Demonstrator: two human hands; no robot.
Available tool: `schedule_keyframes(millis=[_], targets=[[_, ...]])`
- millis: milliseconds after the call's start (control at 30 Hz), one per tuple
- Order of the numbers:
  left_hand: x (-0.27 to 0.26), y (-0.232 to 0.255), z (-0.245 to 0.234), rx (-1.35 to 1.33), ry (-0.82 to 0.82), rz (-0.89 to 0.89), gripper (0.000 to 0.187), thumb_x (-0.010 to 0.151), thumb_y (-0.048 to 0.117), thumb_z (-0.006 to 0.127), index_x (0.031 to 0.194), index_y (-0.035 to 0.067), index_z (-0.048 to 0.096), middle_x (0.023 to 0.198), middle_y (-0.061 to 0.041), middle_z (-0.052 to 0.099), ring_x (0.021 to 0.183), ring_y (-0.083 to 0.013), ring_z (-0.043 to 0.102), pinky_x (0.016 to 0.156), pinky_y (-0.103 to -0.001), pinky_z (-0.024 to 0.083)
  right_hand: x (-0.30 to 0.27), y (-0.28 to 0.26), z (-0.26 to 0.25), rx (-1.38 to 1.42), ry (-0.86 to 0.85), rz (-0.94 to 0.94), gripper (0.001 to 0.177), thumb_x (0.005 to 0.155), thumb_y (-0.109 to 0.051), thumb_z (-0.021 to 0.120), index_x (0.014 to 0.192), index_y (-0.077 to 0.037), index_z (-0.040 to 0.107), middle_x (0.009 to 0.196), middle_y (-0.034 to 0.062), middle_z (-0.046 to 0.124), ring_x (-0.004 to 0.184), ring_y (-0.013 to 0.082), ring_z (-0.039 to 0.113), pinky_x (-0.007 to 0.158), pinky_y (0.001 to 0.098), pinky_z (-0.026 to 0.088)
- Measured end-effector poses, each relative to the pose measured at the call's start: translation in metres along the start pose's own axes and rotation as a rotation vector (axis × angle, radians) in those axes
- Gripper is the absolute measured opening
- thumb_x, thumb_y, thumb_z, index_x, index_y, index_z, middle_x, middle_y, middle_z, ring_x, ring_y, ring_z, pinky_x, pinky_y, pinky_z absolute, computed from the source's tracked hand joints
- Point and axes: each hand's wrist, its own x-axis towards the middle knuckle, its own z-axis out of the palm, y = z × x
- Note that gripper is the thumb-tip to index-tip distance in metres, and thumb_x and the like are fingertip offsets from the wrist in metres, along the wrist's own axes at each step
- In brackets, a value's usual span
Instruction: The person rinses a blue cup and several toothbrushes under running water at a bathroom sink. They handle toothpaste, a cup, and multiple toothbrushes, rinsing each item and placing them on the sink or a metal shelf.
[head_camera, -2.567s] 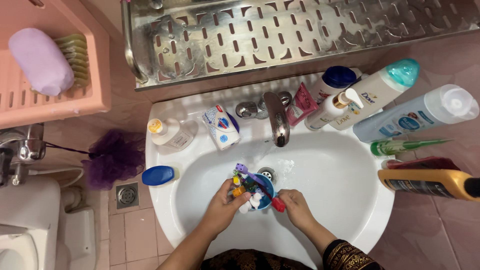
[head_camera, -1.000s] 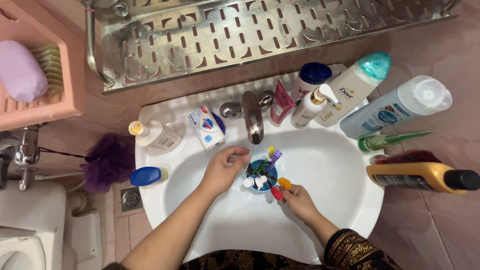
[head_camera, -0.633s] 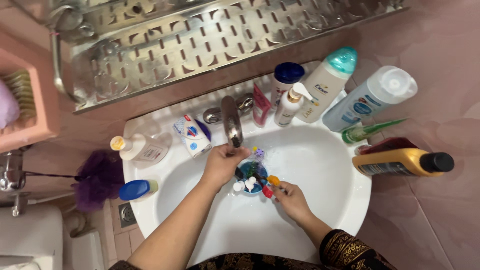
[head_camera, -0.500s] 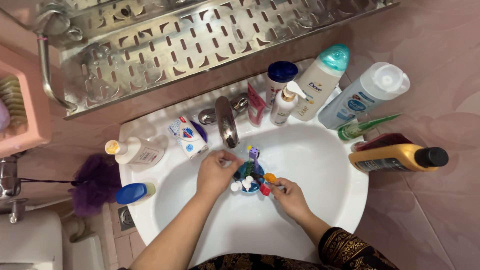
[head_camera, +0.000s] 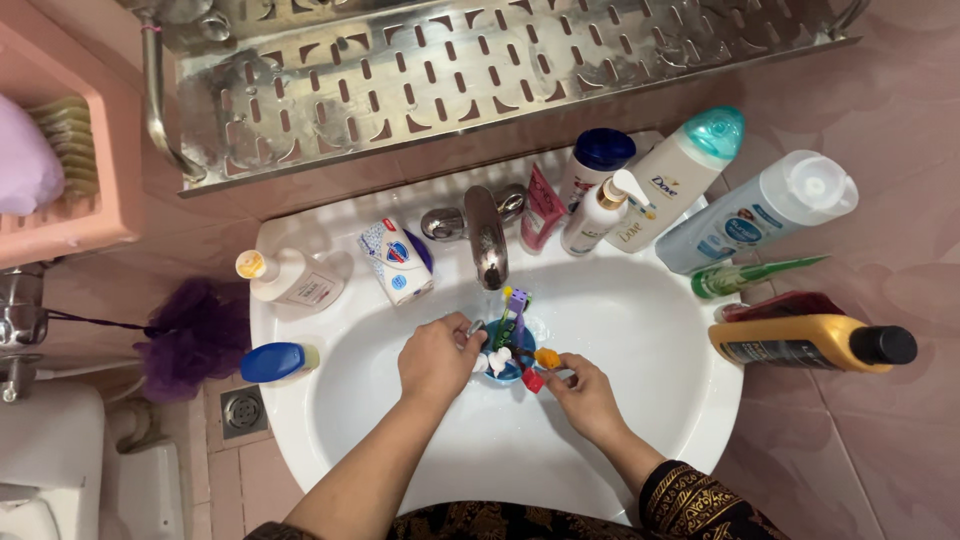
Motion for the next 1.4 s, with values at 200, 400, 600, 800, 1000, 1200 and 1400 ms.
schedule_keyframes(millis=[200,400,600,800,1000,1200,1400], targets=[[-0.013,0.011,-0.029,-0.077,0.163,0.147,0.022,0.084,0.037,0.076,0.093,0.018,0.078,0.084,-0.003,0.077,0.077,-0.0299,0.072,0.067,-0.043,0.055,0.001,-0.004,-0.003,-0.061,-0.024,0.049,0.029,0.091,-0.024,0.071,0.112,-0.005,0.074,0.072,0.0083,0.067,0.059,0.0125,0.053,0.056,0.0304,0.045],[-0.045,0.001,-0.061,-0.297,0.265,0.14,0.02,0.083,0.029,0.079,0.094,0.012,0.078,0.084,-0.007,0.079,0.076,-0.0214,0.076,0.068,-0.036,0.057,-0.001,-0.005,-0.015,-0.006,0.033,0.029,0.026,0.089,-0.021,0.071,0.111,-0.008,0.075,0.083,0.0034,0.075,0.062,0.0115,0.055,0.059,0.0287,0.049],[-0.084,-0.019,-0.079,-0.554,0.268,-0.006,0.021,0.086,0.025,0.076,0.096,0.006,0.078,0.081,-0.007,0.08,0.074,-0.0153,0.073,0.071,-0.029,0.057,-0.014,-0.024,-0.04,0.075,0.174,-0.095,0.02,0.09,-0.019,0.069,0.107,-0.008,0.076,0.093,0.0021,0.075,0.07,0.011,0.057,0.065,0.0273,0.051],[-0.114,-0.035,-0.088,-0.597,0.324,-0.079,0.021,0.088,0.024,0.075,0.094,0.005,0.077,0.08,-0.005,0.08,0.076,-0.0112,0.072,0.074,-0.025,0.055,-0.037,-0.073,-0.054,0.151,0.216,-0.108,0.019,0.096,-0.019,0.068,0.109,-0.007,0.075,0.083,0.0089,0.066,0.07,0.0135,0.052,0.062,0.0299,0.044],[-0.138,-0.057,-0.084,-0.719,0.374,-0.078,0.022,0.087,0.024,0.077,0.094,0.003,0.078,0.078,-0.005,0.079,0.071,-0.0106,0.068,0.071,-0.025,0.055,-0.057,-0.121,-0.028,0.19,-0.003,-0.345,0.021,0.092,-0.019,0.068,0.109,-0.008,0.073,0.087,0.0053,0.072,0.076,0.012,0.062,0.066,0.0268,0.051],[-0.152,-0.088,-0.079,-0.896,0.31,-0.1,0.022,0.088,0.022,0.076,0.095,0.002,0.077,0.078,-0.005,0.076,0.073,-0.0085,0.066,0.069,-0.023,0.052,-0.095,-0.155,0.024,-0.041,-0.364,-0.585,0.034,0.094,-0.023,0.068,0.125,-0.009,0.063,0.113,0.005,0.069,0.099,0.0117,0.062,0.078,0.0292,0.055],[-0.148,-0.131,-0.095,-1.013,0.28,-0.133,0.023,0.089,0.024,0.074,0.095,0.002,0.077,0.078,-0.004,0.076,0.077,-0.0101,0.068,0.071,-0.025,0.05,-0.103,-0.167,0.07,-0.09,-0.599,-0.257,0.024,0.097,-0.023,0.057,0.117,-0.012,0.062,0.084,0.0026,0.063,0.073,0.0142,0.055,0.071,0.0306,0.048]])
